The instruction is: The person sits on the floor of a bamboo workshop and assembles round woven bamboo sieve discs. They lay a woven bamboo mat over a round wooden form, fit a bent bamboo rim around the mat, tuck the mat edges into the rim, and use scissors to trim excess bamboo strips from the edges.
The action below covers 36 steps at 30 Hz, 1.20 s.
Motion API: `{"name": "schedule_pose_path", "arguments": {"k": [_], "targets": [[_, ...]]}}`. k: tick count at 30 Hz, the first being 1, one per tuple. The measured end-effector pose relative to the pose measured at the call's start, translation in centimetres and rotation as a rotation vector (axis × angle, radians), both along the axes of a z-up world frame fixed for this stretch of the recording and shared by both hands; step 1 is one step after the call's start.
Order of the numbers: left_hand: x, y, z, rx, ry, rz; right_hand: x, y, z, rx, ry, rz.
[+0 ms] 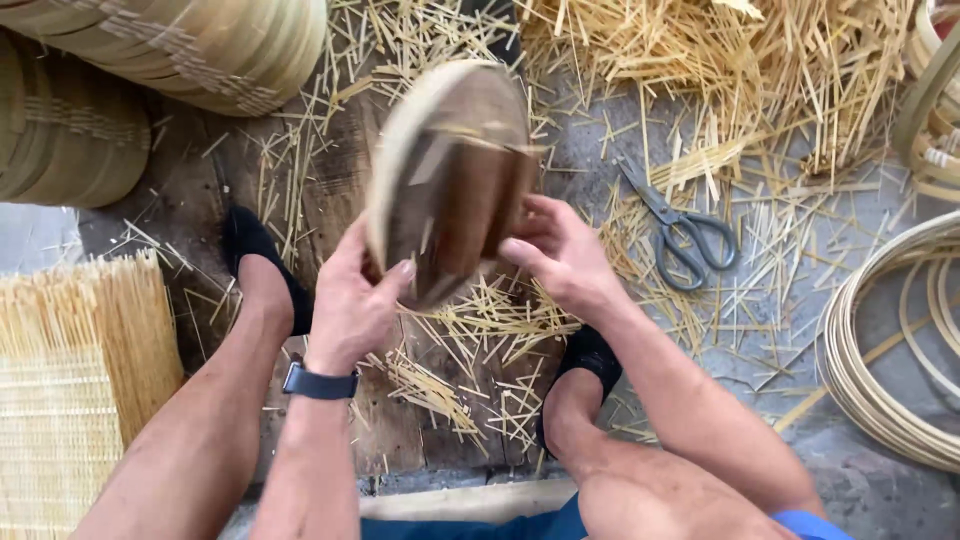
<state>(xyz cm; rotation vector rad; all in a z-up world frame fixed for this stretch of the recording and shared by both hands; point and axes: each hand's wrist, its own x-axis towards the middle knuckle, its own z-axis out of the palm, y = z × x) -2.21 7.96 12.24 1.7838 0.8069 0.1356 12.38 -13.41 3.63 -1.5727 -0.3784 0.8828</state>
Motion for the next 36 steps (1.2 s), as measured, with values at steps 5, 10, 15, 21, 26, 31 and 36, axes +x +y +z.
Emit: {"name": "schedule_pose_path", "arguments": {"k": [5,10,15,21,26,31,36], "targets": [[4.0,-1.9,4.1,0.361,0.051,-0.280,-0.8,4.1,3.8,0.088,0.381,-0.235],[5.7,-1.7,0.5,0.628,-0.167,-0.306,-1.3,5.1,2.2,0.216,0.507,-0.287],[7.5,0.5,1.1,0.742,-0.143,-0.269,-0.7,6.3,1.0,0.246,0.328,-0.279],[8.1,0.6,1.5,0.760,-0.311,-0.297,-0.7,2.8,0.3,0.334,0.437,-0.244],[8.0,6.2,-1.7,0.748,-0.157,-0.214,-2.7,-8.0,-7.0,0.465,0.673,-0.251],[5.9,13.9,-2.9,0.841,0.042,-0.091,-5.3,-11.7,-12.8,0.445,0.773,-0.203],[4.6,17.4,-4.4,0.164,0.022,0.120,-7.6,-6.9,-18.6,0.187,0.543,-0.327]]}}
